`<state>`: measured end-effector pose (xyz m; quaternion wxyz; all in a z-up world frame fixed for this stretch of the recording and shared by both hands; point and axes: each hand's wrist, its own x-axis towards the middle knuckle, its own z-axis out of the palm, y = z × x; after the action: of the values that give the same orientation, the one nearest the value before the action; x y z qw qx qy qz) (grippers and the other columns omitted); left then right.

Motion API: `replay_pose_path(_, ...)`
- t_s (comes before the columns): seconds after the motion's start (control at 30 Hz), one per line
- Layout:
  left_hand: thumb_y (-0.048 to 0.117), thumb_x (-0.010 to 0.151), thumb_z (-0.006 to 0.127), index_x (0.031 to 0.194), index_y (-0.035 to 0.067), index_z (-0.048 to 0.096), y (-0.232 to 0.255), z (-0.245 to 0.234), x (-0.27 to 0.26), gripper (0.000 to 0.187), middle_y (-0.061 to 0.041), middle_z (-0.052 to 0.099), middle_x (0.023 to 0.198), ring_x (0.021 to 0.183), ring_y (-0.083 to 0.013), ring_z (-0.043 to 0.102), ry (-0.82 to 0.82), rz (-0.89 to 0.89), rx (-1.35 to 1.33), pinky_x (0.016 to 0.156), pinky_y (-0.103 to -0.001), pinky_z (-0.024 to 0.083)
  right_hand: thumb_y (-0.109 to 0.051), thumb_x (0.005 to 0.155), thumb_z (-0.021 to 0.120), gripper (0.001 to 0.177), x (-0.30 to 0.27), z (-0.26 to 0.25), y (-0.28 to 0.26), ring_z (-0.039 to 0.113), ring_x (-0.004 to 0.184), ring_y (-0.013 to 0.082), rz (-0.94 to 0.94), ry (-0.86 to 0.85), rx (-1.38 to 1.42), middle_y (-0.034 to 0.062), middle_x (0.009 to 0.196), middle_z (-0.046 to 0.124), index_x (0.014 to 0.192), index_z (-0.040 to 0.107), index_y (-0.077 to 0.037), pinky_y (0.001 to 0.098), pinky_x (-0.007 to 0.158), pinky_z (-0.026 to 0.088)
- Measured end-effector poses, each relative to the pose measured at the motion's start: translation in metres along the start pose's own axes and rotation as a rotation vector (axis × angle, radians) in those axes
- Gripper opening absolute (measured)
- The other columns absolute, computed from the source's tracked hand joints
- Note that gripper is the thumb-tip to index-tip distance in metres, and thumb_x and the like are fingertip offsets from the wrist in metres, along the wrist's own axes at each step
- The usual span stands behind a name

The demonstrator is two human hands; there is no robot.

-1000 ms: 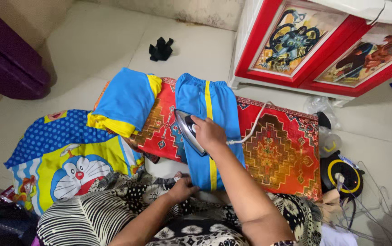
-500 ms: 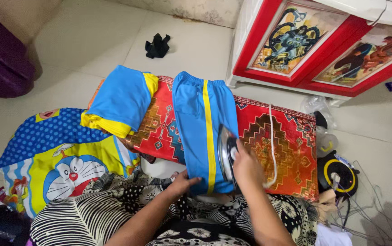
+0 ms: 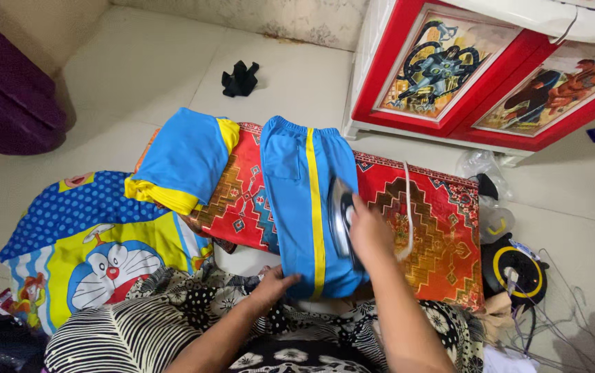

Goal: The person irons a pair of blue pants with yellow stripes and a matching blue top using a hand iron on a patterned mat.

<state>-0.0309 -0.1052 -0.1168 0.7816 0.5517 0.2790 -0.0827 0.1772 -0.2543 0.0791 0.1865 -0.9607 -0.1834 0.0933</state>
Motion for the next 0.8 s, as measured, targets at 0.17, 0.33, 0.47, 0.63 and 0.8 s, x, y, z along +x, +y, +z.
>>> replay_pose_path(0.17, 0.049, 0.095, 0.064, 0.100, -0.005, 0.073, 0.014, -0.004, 0.026, 0.055, -0.012, 0.075, 0.086, 0.072, -0.0199, 0.068, 0.242, -0.067, -0.184, 0.069, -0.036, 0.056, -0.029, 0.097, 0.054, 0.048, -0.069, -0.013, 0.007, 0.067, 0.103, 0.0468, 0.043, 0.013, -0.071, 0.0249, 0.121, 0.065, 0.145, 0.055, -0.030, 0.0571, 0.086, 0.054)
replay_pose_path(0.33, 0.056, 0.101, 0.057, 0.088, -0.008, 0.070, -0.008, -0.008, 0.050, 0.067, -0.013, 0.061, 0.076, 0.065, -0.0211, 0.054, 0.405, -0.091, 0.063, 0.061, -0.040, 0.046, -0.028, 0.099, 0.054, 0.048, -0.001, -0.005, 0.002, 0.066, 0.104, 0.0473, 0.023, 0.055, -0.004, 0.0267, 0.116, 0.065, 0.147, 0.055, -0.026, 0.0574, 0.088, 0.053)
replay_pose_path(0.47, 0.053, 0.095, 0.060, 0.093, -0.004, 0.074, 0.001, -0.011, 0.054, 0.059, -0.008, 0.073, 0.087, 0.080, -0.0146, 0.061, 0.443, 0.016, 0.055, 0.076, -0.032, 0.051, -0.031, 0.099, 0.054, 0.048, 0.091, -0.006, -0.017, 0.064, 0.110, 0.0448, 0.075, 0.063, 0.056, 0.0245, 0.117, 0.066, 0.147, 0.054, -0.028, 0.0558, 0.094, 0.051)
replay_pose_path(0.63, 0.050, 0.098, 0.060, 0.096, -0.008, 0.074, 0.000, -0.009, 0.058, 0.059, -0.010, 0.072, 0.090, 0.083, -0.0160, 0.060, 0.444, -0.022, 0.003, 0.079, -0.034, 0.050, -0.034, 0.097, 0.055, 0.048, 0.089, -0.011, -0.013, 0.065, 0.114, 0.0393, 0.008, 0.062, 0.075, 0.0191, 0.122, 0.067, 0.146, 0.057, -0.034, 0.0522, 0.097, 0.051)
replay_pose_path(0.8, 0.045, 0.097, 0.061, 0.105, -0.008, 0.074, 0.012, -0.005, 0.046, 0.054, -0.011, 0.075, 0.099, 0.089, -0.0193, 0.065, 0.330, 0.035, -0.115, 0.084, -0.036, 0.053, -0.037, 0.098, 0.053, 0.046, 0.034, -0.029, 0.044, 0.068, 0.111, 0.0326, 0.136, -0.045, -0.089, 0.0113, 0.127, 0.066, 0.141, 0.058, -0.049, 0.0495, 0.094, 0.053)
